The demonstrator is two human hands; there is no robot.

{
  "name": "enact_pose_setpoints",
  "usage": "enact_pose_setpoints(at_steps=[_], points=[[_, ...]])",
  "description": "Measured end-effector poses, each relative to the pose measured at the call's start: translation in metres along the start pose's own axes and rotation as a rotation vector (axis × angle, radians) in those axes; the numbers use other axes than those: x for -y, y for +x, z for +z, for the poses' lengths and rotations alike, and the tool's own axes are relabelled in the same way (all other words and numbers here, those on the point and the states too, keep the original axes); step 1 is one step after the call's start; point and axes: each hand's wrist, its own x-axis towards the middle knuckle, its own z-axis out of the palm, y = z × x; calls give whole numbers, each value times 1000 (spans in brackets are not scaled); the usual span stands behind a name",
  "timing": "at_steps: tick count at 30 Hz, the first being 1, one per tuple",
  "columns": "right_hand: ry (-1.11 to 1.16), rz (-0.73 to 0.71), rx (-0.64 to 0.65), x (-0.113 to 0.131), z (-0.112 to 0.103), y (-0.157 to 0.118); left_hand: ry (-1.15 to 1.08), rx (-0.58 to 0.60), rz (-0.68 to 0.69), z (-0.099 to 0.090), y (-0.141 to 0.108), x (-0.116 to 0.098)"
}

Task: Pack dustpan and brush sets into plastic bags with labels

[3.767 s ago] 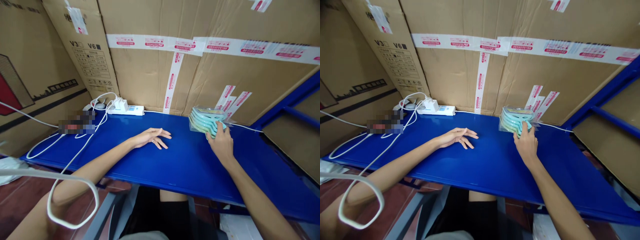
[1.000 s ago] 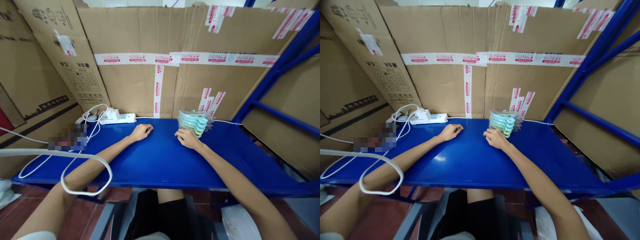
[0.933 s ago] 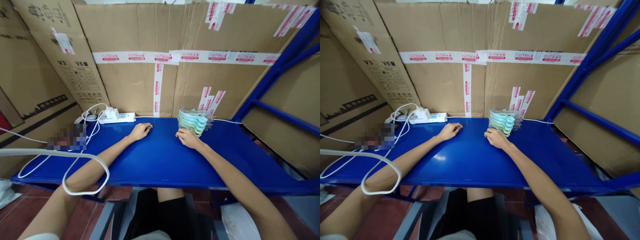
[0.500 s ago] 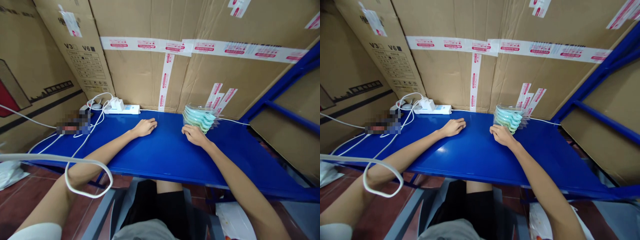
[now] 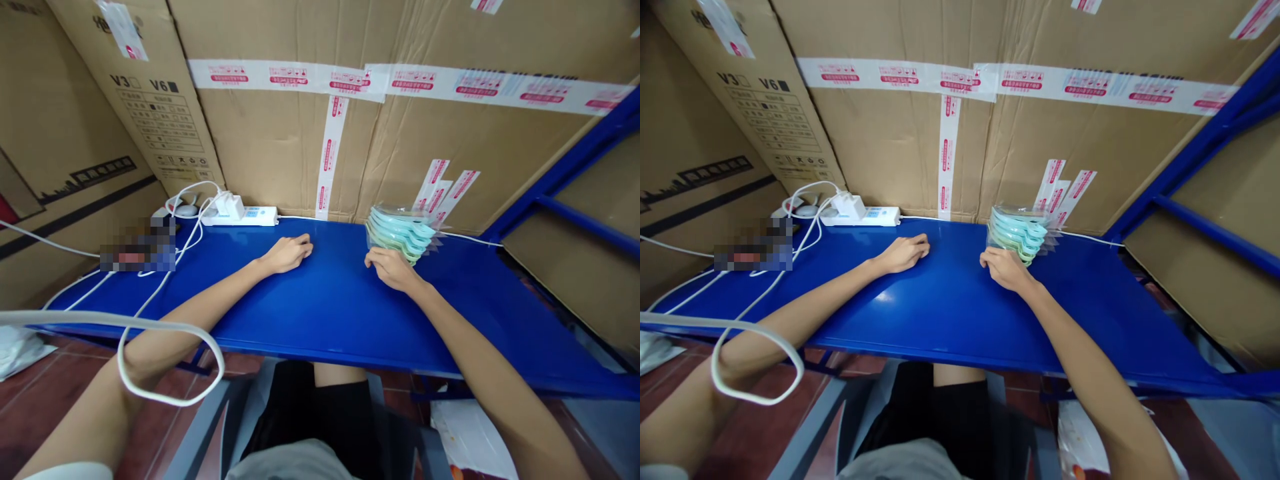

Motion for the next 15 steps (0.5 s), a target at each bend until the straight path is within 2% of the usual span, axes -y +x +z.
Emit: enact_pose_setpoints(at_steps=[15], points=[[35,4,-38,8,1,1,28,0,-11,1,1,-1]])
